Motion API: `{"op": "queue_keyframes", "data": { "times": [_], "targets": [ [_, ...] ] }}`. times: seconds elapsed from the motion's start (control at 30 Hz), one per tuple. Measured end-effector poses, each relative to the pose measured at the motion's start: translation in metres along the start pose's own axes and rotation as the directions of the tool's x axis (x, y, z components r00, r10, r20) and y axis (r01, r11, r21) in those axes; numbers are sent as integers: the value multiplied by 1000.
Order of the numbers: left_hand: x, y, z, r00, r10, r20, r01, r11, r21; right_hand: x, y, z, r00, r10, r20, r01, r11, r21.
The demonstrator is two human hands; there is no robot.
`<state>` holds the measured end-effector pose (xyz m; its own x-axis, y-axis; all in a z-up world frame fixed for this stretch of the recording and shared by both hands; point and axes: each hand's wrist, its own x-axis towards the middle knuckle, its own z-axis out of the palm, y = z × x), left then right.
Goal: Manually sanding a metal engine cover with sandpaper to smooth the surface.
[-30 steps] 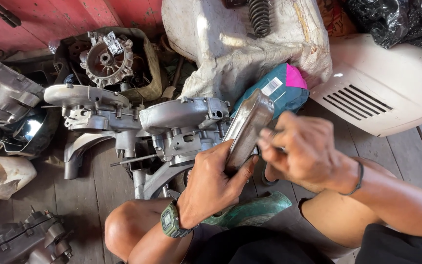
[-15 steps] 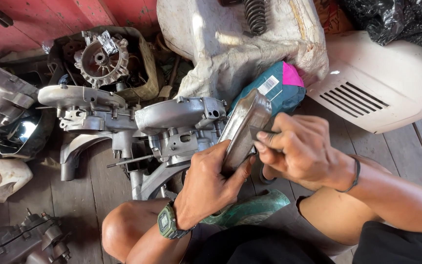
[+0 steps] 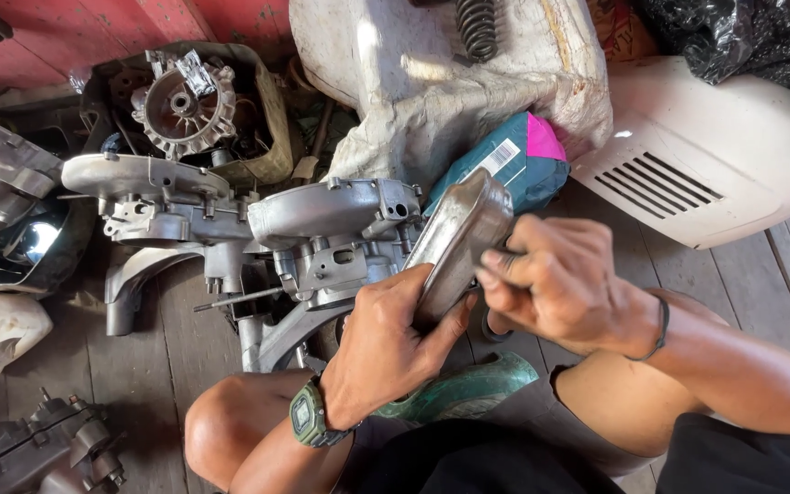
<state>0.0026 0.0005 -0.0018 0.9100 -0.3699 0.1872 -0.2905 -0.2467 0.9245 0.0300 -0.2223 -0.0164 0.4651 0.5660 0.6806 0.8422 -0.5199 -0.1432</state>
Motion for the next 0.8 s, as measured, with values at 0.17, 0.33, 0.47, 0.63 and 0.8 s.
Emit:
{"op": "queue_keyframes", "data": {
  "times": [0.17,0.33,0.47,0.63,0.8],
  "targets": [
    [0,2,-1,1000,-27,5,27,999,25,0,2,-7,1000,-5,7,5,999,-41],
    [1,1,0,998,-55,10,55,997,47,5,-5,-12,998,24,59,-22,999,-30],
    [-1,1,0,1000,-28,-6,28,999,43,6,-5,-12,999,10,35,-8,999,-37],
    [-1,-1,0,1000,1,-4,-1,999,41,3,2,-9,1000,31,-1,-31,999,-35],
    [1,0,1,1000,26,-10,-26,1000,16,14,-7,-17,998,7,57,-6,1000,-4]
  ]
}}
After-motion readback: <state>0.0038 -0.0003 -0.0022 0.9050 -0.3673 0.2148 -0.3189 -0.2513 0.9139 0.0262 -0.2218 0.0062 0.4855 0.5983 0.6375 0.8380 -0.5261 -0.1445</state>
